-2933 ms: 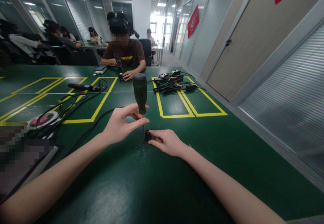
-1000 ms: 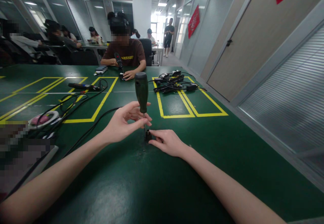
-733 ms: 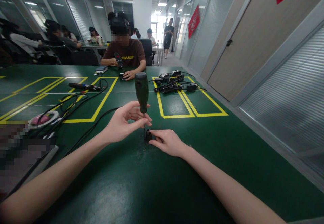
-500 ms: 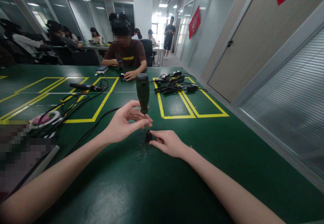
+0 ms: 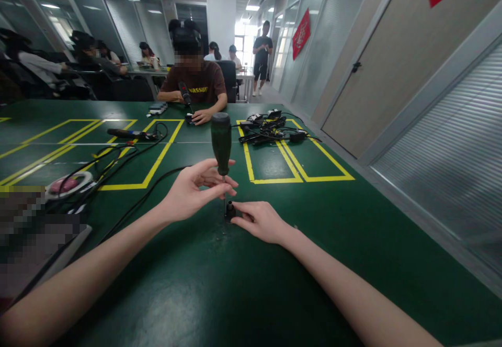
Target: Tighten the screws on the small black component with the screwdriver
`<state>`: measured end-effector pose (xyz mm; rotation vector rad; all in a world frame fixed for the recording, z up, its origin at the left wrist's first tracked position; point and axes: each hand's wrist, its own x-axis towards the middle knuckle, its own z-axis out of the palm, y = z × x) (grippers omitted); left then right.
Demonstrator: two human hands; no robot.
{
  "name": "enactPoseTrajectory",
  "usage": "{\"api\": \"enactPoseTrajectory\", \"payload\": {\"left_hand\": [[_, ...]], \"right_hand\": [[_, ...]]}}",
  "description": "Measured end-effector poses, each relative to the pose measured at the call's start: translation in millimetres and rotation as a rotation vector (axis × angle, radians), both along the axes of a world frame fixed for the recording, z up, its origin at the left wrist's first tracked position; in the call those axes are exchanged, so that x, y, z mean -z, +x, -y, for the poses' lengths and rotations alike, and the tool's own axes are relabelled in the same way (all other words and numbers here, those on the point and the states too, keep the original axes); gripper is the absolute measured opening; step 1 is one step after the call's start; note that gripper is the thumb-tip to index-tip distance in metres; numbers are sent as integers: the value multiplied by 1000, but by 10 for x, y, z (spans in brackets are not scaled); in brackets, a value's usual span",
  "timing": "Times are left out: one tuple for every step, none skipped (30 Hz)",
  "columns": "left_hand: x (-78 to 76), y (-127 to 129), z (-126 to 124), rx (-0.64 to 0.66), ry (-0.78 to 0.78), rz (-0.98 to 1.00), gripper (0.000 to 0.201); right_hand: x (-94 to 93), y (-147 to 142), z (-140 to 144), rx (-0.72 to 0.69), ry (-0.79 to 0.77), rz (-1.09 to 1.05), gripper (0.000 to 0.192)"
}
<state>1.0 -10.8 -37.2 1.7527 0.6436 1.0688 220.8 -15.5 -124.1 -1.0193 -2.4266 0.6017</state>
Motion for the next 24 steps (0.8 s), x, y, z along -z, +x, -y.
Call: {"api": "enactPoseTrajectory", "payload": {"left_hand": [[-2,0,1,-1,-2,-4,40],[-3,1,1,-2,-9,-2,37],[-4,2,1,-4,-18,8,35],[-4,4,0,-5,-28,20,35],[-3,6,-2,-4,-37,33,35],[-1,8,-4,-2,-47,44,36],[2,9,-7,1,-54,54,38],[5,11,-11,3,-61,61,39],[8,12,-13,5,-64,69,41],[10,12,-15,7,-65,74,42],[11,11,-16,7,-60,78,44],[9,10,-15,9,-54,76,45],[6,7,-12,11,-45,67,46],[2,4,-8,11,-32,54,46],[-2,0,-4,12,-18,37,45],[-5,-3,0,14,-3,21,44],[-7,-6,4,16,10,10,42],[-7,-8,7,17,20,2,41],[-6,-9,8,17,26,-1,40],[-5,-9,9,18,27,-1,39],[-4,-8,10,18,26,2,38],[-4,-6,9,16,22,5,37],[-5,-4,9,14,18,5,36],[-6,-1,9,12,15,7,35]], "right_hand": [[-1,-1,0,0,1,0,34],[-1,-2,0,0,2,0,34],[0,-2,0,2,3,1,34],[0,-2,0,3,4,2,35],[1,-2,1,3,5,3,35],[2,-1,1,4,6,5,35],[3,1,2,4,7,7,35],[3,2,2,4,8,8,35],[4,3,2,3,9,9,35],[4,4,2,3,9,10,35],[3,4,2,3,10,10,34],[1,5,2,3,12,11,34],[-1,4,2,3,13,11,33],[-3,4,2,2,13,11,32],[-6,3,3,2,14,10,32],[-9,3,4,2,15,9,32],[-12,2,4,1,15,9,32],[-14,1,5,0,14,8,32],[-16,0,6,-1,13,7,32],[-16,0,6,-1,13,6,32],[-15,-1,6,-1,14,5,32],[-13,-1,6,-1,14,4,33],[-10,-1,5,0,15,2,33],[-6,-1,4,0,15,1,32]]}}
